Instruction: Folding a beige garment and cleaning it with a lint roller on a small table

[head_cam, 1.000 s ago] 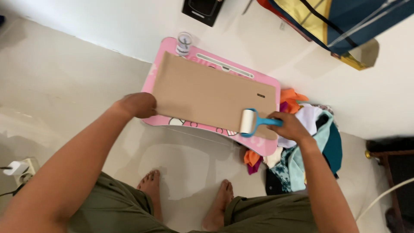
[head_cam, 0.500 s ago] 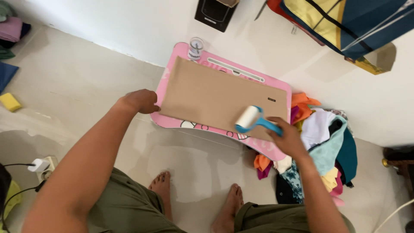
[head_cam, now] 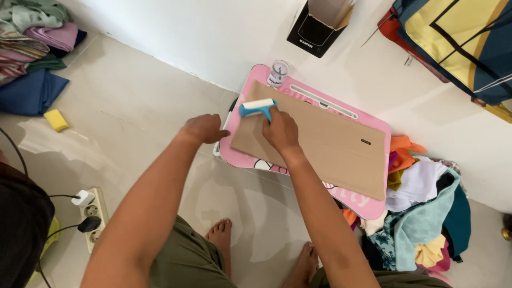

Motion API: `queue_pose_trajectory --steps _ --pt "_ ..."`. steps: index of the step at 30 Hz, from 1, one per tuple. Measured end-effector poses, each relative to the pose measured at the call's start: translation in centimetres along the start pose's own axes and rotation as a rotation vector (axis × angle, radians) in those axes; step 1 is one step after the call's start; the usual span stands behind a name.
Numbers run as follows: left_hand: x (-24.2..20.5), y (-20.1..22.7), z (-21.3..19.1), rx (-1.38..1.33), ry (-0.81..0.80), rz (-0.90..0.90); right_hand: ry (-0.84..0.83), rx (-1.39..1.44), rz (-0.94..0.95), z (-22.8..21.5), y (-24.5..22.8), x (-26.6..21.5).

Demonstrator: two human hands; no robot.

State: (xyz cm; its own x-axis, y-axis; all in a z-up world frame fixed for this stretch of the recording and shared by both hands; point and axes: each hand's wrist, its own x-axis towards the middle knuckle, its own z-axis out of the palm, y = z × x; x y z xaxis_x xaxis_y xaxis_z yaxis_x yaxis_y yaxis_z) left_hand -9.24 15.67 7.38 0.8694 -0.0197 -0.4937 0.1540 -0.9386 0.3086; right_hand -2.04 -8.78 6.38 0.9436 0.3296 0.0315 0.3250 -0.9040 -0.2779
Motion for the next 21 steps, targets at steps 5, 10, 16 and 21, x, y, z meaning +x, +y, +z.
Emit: queue_pose_trajectory --steps 5,10,16,21 --pt "1.9 1.2 2.3 -0.003 0.011 -0.022 0.094 0.15 -0.043 -2.6 -2.9 0.5" --pt "4.1 0.2 4.8 -0.007 0.014 -0.02 0.085 0.132 0.067 -3.6 -3.5 -6.4" --pt "5.0 0.2 5.0 0.033 0.001 -0.027 0.079 0.117 0.181 -1.7 -4.2 -3.4" --pt "6.5 0.6 5.7 0.051 -0.009 -0.036 0.138 0.189 0.154 1.6 -2.8 3.2"
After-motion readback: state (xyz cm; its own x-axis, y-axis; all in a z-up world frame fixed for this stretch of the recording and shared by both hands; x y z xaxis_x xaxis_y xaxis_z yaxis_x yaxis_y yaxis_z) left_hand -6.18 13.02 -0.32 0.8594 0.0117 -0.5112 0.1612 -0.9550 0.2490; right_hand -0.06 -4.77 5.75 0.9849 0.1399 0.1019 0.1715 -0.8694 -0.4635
